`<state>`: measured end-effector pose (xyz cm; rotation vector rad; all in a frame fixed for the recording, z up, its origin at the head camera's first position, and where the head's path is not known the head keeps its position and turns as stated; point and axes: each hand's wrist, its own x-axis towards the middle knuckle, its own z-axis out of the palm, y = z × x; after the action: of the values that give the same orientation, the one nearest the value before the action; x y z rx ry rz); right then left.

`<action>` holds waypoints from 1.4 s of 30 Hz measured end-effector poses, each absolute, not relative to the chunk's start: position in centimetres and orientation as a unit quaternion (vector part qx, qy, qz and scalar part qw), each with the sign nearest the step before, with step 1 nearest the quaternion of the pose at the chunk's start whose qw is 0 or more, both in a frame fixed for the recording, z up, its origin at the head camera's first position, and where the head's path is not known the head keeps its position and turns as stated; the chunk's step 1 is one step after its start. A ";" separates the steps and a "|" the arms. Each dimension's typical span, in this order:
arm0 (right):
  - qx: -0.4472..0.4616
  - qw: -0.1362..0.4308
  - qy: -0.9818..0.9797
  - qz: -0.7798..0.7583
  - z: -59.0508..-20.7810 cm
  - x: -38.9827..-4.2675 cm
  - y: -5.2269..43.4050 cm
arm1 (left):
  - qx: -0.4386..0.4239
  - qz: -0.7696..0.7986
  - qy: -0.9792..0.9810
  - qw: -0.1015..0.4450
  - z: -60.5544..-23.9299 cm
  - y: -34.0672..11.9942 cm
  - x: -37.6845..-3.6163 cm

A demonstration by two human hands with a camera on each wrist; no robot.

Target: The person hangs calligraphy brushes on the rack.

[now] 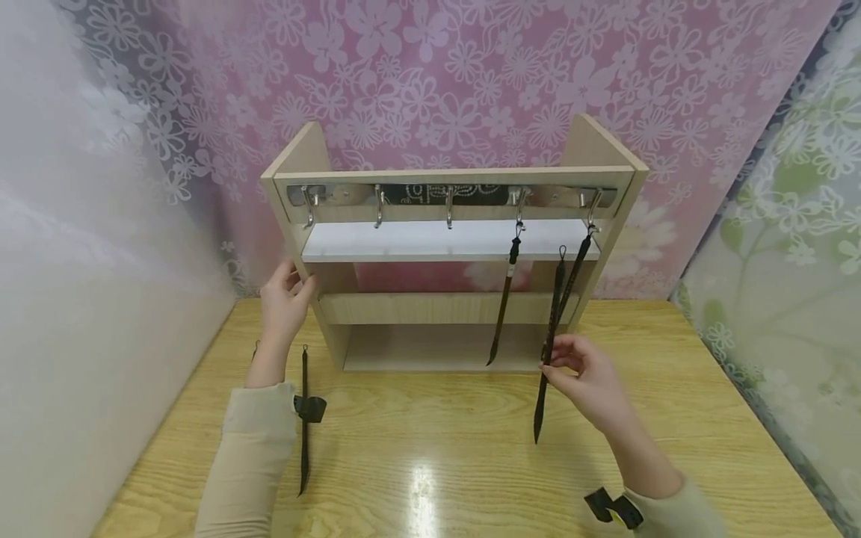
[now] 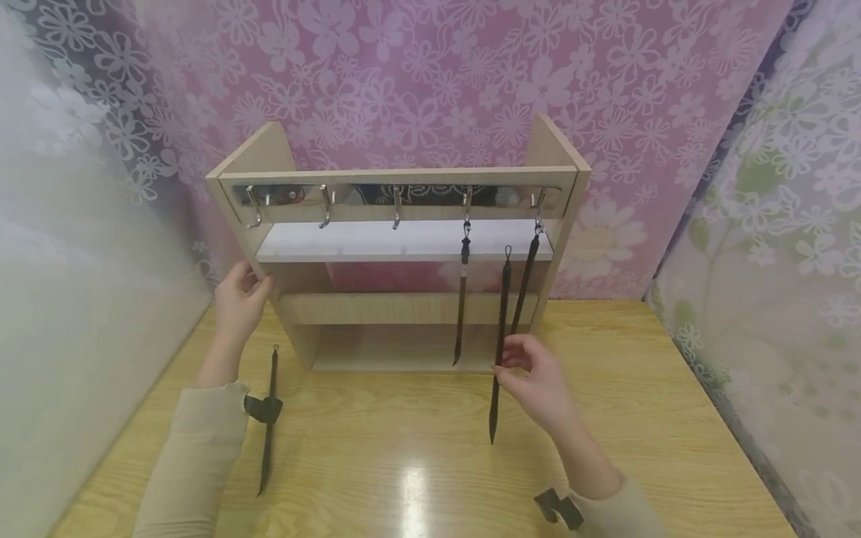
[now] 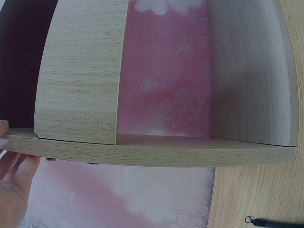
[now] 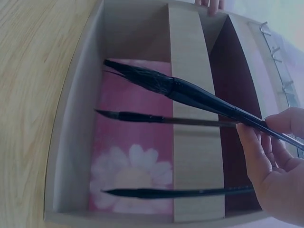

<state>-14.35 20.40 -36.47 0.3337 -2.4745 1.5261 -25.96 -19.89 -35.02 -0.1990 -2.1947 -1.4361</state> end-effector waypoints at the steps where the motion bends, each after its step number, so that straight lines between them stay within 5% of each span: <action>1: 0.119 0.110 -0.840 0.517 -36.4 -14.4 20.2 | -0.074 -0.527 -0.808 0.253 -35.0 -19.9 -26.0; 21: 0.154 0.083 -0.830 0.529 -35.0 -15.7 15.9 | -0.067 -0.538 -0.803 0.246 -32.5 -18.2 -23.5; 42: 0.206 0.057 -0.825 0.523 -34.1 -17.4 12.9 | -0.074 -0.543 -0.798 0.250 -34.1 -19.3 -25.1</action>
<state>-17.45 12.92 -34.08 0.6234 -2.5021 1.5860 -25.12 -19.26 -34.10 -0.2009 -2.1724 -1.4797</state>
